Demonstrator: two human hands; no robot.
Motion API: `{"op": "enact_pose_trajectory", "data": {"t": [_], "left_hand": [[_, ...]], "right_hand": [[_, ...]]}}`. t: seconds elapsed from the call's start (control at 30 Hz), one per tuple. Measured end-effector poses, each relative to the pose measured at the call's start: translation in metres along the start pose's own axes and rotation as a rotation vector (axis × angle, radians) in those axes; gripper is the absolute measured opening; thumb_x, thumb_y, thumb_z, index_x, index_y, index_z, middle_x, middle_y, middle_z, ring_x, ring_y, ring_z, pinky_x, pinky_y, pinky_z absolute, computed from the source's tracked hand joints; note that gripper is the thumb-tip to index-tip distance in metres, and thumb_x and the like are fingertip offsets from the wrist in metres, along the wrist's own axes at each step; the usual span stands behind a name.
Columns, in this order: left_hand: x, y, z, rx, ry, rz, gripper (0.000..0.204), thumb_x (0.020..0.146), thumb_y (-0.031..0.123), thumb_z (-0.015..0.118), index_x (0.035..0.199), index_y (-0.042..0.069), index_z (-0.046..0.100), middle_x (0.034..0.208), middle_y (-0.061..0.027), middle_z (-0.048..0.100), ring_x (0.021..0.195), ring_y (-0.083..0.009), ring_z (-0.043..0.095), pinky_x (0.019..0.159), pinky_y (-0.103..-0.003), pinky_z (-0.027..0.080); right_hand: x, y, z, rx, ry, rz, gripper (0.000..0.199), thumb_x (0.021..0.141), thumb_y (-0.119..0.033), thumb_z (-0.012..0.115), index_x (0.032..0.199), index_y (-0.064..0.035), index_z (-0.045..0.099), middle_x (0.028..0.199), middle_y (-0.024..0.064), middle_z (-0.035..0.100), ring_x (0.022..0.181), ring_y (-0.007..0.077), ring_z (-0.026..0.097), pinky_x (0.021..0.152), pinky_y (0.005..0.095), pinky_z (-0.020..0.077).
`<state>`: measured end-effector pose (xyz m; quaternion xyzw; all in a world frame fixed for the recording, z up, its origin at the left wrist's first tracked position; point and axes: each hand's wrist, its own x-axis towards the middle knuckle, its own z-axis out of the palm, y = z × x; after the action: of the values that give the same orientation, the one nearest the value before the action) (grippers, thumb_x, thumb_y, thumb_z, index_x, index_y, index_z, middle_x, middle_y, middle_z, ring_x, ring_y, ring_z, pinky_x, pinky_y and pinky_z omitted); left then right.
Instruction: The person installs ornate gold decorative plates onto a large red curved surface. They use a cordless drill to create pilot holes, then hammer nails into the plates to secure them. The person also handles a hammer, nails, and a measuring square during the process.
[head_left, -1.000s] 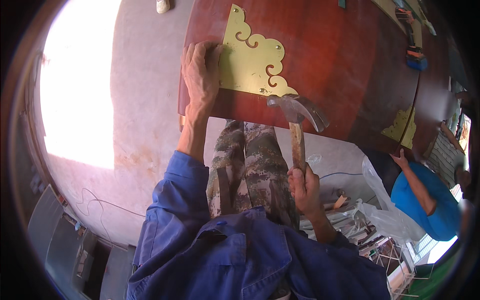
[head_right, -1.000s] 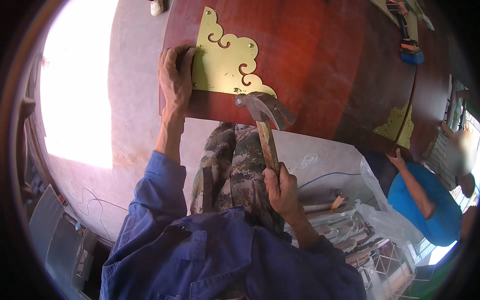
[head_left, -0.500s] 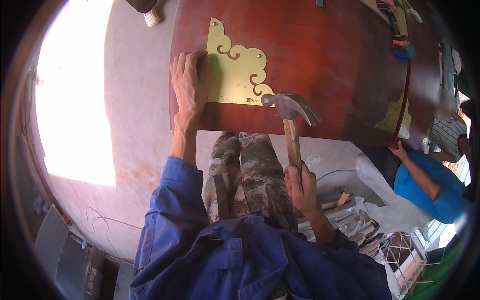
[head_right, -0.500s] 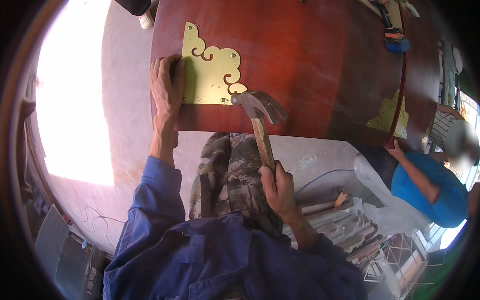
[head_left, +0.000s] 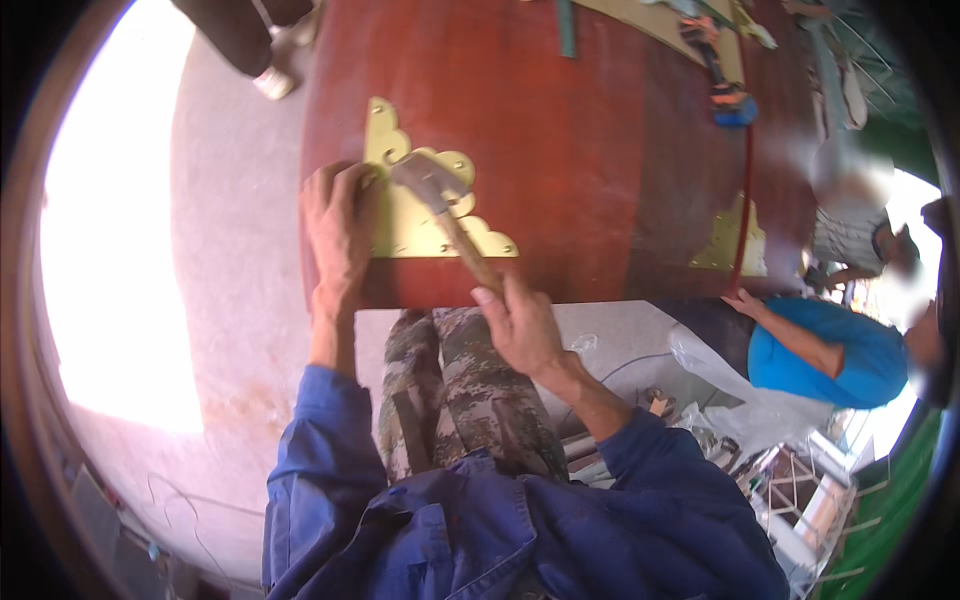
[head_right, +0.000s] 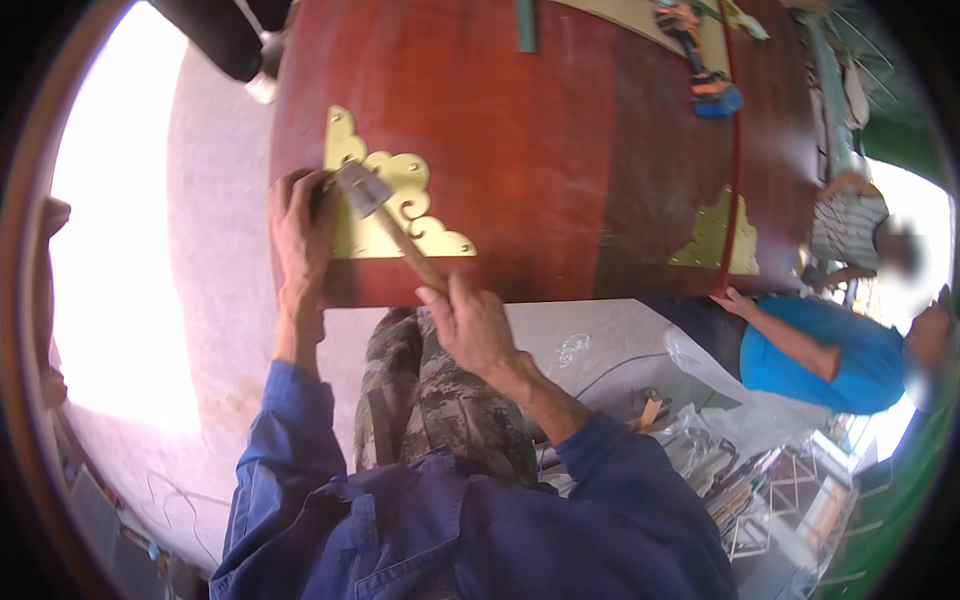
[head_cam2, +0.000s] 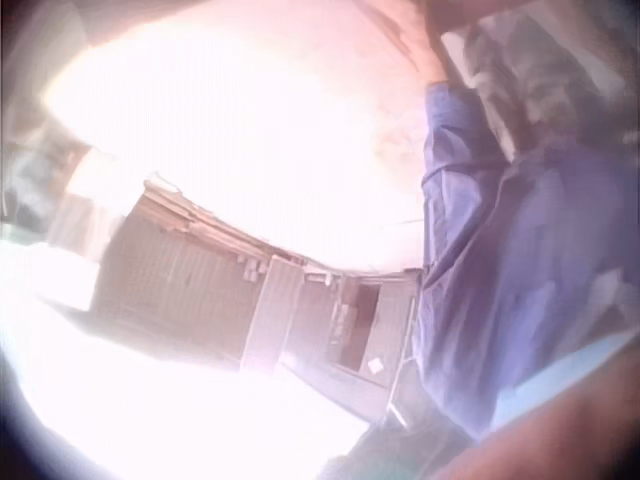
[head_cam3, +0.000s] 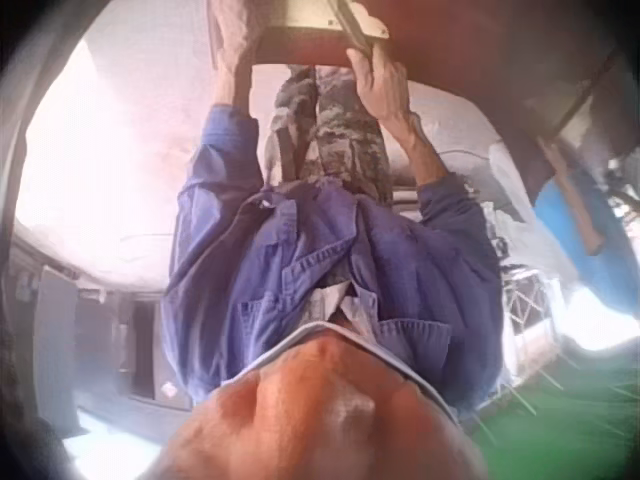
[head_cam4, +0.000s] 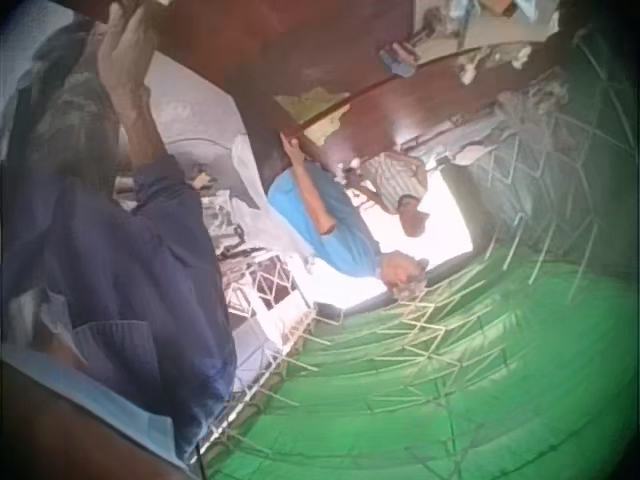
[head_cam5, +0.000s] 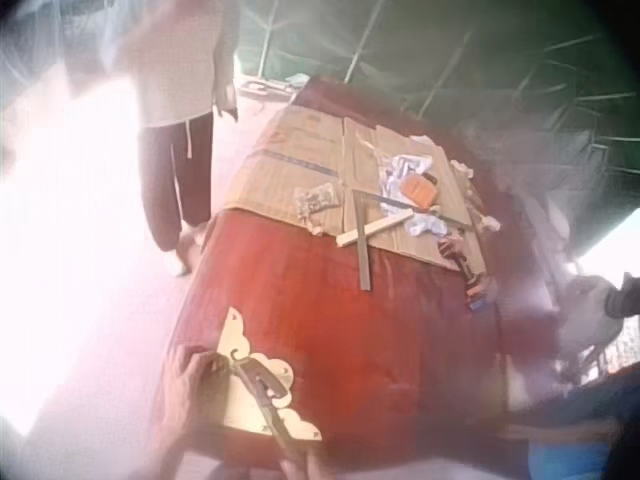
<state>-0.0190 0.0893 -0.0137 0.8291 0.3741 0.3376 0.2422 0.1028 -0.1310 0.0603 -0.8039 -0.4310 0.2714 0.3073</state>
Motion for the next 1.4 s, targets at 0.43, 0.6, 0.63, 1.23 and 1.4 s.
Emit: {"op": "enact_pose_trajectory", "data": {"t": [0.43,0.6,0.63,1.23,1.4], "left_hand": [[-0.076,-0.016,-0.033,0.149,0.18,-0.422,0.04,0.098,0.013,0.06,0.136,0.002,0.052,0.134,-0.018,0.056,0.122,-0.0364,0.055,0.102,-0.044,0.047],[-0.07,-0.005,-0.037,0.144,0.137,-0.497,0.036,0.103,0.015,0.053,0.136,0.001,0.052,0.132,-0.0189,0.057,0.119,-0.0376,0.056,0.1,-0.046,0.047],[-0.071,-0.006,-0.036,0.147,0.148,-0.497,0.035,0.103,0.014,0.052,0.136,0.001,0.052,0.132,-0.0188,0.057,0.119,-0.0376,0.056,0.1,-0.046,0.047],[-0.069,-0.007,-0.036,0.109,0.201,-0.45,0.033,0.102,0.008,0.05,0.133,0.0,0.054,0.127,-0.0189,0.06,0.115,-0.0376,0.058,0.097,-0.045,0.048],[-0.07,-0.007,-0.039,0.104,0.17,-0.469,0.032,0.103,0.008,0.049,0.133,-0.001,0.054,0.128,-0.0195,0.059,0.115,-0.0384,0.058,0.098,-0.046,0.048]], "right_hand": [[0.049,0.0,0.008,-0.235,-0.13,-0.183,0.031,0.103,-0.028,0.056,0.093,0.0006,0.051,0.066,0.0257,0.058,0.061,0.0452,0.062,0.053,0.0486,0.0472],[0.041,-0.019,-0.011,-0.013,-0.07,-0.156,0.033,0.104,-0.03,0.055,0.092,0.0006,0.051,0.066,0.0265,0.059,0.063,0.0465,0.062,0.054,0.0507,0.0476],[0.037,-0.017,-0.012,-0.019,-0.065,-0.266,0.033,0.104,-0.03,0.054,0.093,0.0007,0.051,0.066,0.0246,0.06,0.062,0.0456,0.062,0.053,0.0498,0.0477],[0.048,-0.012,0.0,-0.152,-0.14,-0.198,0.033,0.103,-0.03,0.056,0.09,0.0004,0.05,0.062,0.0246,0.058,0.059,0.046,0.062,0.05,0.0497,0.046],[0.048,-0.016,0.0,-0.211,-0.173,-0.169,0.034,0.103,-0.03,0.057,0.089,0.0011,0.049,0.063,0.0265,0.058,0.06,0.0475,0.062,0.052,0.0529,0.0467]]}}
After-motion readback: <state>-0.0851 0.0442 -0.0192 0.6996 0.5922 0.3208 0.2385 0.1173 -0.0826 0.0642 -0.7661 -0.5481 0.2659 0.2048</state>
